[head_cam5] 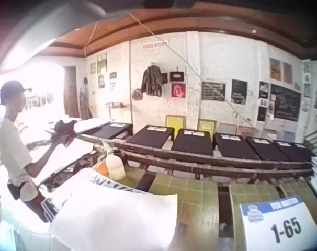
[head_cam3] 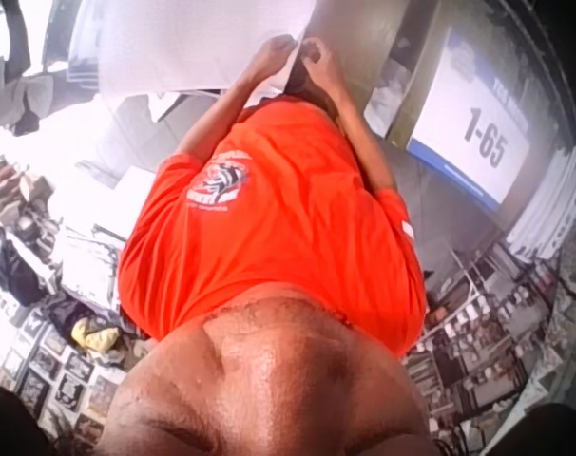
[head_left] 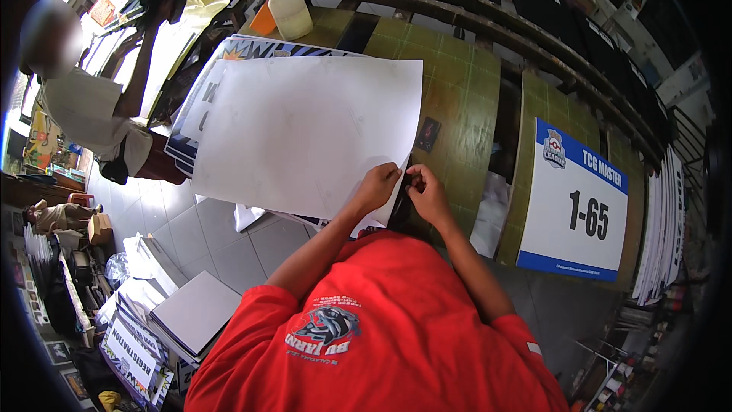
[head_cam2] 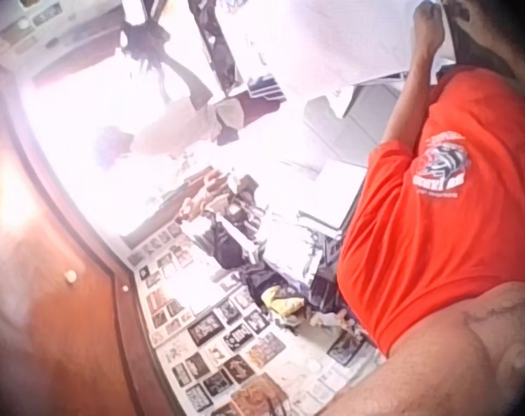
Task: The person assembles large printed posters by peeling off protective backing sheets and applying them to a printed surface. They use a spray bottle to wet the surface and a squeegee to smooth out the material, working on a large table in a workshop environment.
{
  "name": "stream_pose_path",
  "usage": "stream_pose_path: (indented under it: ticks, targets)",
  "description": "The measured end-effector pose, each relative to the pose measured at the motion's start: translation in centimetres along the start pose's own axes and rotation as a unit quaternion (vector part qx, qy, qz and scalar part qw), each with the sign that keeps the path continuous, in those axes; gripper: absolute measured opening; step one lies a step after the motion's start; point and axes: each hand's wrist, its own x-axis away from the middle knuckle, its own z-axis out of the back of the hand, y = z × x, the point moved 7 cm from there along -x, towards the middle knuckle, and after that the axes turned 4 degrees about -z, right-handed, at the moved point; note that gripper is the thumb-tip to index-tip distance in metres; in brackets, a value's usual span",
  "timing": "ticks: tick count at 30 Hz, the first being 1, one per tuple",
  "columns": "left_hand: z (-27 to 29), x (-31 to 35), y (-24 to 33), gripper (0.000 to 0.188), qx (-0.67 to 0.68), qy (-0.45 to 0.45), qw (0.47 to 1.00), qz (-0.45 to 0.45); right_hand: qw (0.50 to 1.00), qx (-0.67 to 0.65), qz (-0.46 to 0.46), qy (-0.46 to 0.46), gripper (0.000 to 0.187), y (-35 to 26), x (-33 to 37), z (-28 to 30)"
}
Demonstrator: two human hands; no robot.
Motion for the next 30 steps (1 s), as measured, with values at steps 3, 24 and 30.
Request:
stream_pose_path:
  ticks: [3, 24, 30]
  targets:
    - [0.3, 0.5, 0.6, 0.029, 0.013, 0.053, 0.998, -0.025, 1.0, 0.001, -0.011, 0.004, 0.03, 0.5, 0.2, 0.3]
    - [-0.1, 1.5, 1.3, 0.017, -0.024, 0.118, 0.992, -0.037, 0.979, 0.171, 0.059, 0.092, 0.025, -2.2, -3.7, 0.6]
    - [-0.5, 1.5, 1.6, 0.035, -0.066, 0.097, 0.988, -0.1, 0.957, 0.231, 0.123, 0.125, 0.028, -1.9, -3.9, 0.2]
